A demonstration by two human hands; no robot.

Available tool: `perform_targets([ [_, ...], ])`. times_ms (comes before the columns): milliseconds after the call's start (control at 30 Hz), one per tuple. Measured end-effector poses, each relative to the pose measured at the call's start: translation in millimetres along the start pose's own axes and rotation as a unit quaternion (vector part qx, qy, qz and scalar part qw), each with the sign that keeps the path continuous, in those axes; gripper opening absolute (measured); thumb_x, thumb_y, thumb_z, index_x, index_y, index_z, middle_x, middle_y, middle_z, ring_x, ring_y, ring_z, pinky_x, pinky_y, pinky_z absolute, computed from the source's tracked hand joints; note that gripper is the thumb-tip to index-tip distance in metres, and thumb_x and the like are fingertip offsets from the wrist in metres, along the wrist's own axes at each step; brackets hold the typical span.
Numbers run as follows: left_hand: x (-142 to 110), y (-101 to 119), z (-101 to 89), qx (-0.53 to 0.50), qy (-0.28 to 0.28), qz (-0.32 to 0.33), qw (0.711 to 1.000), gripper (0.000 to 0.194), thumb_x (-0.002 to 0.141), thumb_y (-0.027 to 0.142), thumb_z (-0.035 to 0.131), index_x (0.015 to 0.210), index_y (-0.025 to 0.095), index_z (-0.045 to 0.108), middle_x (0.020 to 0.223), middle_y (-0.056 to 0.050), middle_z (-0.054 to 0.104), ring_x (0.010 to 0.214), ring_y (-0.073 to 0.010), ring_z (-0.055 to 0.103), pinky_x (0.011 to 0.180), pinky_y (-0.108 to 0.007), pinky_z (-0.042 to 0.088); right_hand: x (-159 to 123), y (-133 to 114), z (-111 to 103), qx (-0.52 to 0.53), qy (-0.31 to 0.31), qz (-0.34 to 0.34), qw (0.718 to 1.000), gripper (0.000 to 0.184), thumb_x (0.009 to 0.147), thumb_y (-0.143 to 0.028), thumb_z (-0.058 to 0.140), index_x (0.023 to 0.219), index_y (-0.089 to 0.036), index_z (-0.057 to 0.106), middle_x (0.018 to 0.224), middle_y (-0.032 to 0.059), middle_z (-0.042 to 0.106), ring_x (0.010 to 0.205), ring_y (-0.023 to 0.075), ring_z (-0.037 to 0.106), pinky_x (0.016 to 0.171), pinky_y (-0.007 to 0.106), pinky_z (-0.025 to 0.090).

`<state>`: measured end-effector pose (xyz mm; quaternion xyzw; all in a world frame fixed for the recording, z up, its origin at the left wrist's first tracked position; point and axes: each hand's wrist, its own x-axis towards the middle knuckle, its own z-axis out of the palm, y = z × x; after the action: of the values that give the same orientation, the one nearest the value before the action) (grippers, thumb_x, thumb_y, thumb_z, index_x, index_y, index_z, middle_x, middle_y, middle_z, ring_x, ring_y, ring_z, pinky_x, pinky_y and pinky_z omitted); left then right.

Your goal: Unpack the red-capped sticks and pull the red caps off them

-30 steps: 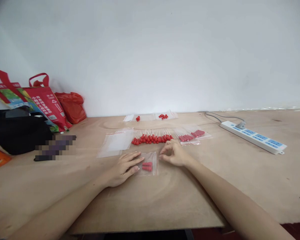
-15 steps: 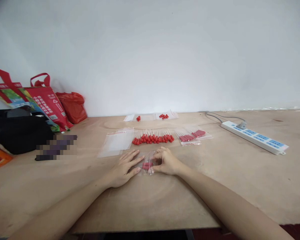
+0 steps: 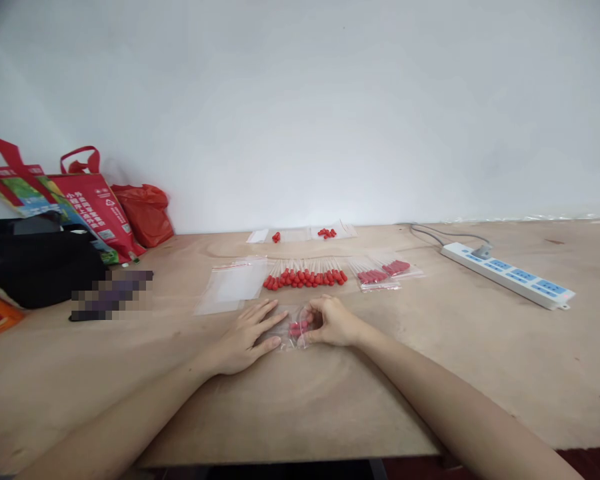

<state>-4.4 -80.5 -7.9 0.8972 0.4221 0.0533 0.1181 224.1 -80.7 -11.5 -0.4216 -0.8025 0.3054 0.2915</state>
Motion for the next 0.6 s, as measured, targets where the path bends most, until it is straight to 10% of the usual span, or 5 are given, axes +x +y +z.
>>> perform_targets([
  [600,-1,0,-0.1,-0.004,-0.006,0.006,1.000,0.055,0.083,0.057,0.031,0.132,0.032,0.030,0.144,-0.004,0.019,0.131,-0.0267,0.013,0.105,-0.048,0.016,-1,2,-8,-0.040,-0.021,-0.006,0.999,0.020,0.059,-0.028,0.068,0.066,-0.016,0.054,0.061,-0.0026,0.054,0.055,0.0081,0.045,0.051,0.020,0.036],
])
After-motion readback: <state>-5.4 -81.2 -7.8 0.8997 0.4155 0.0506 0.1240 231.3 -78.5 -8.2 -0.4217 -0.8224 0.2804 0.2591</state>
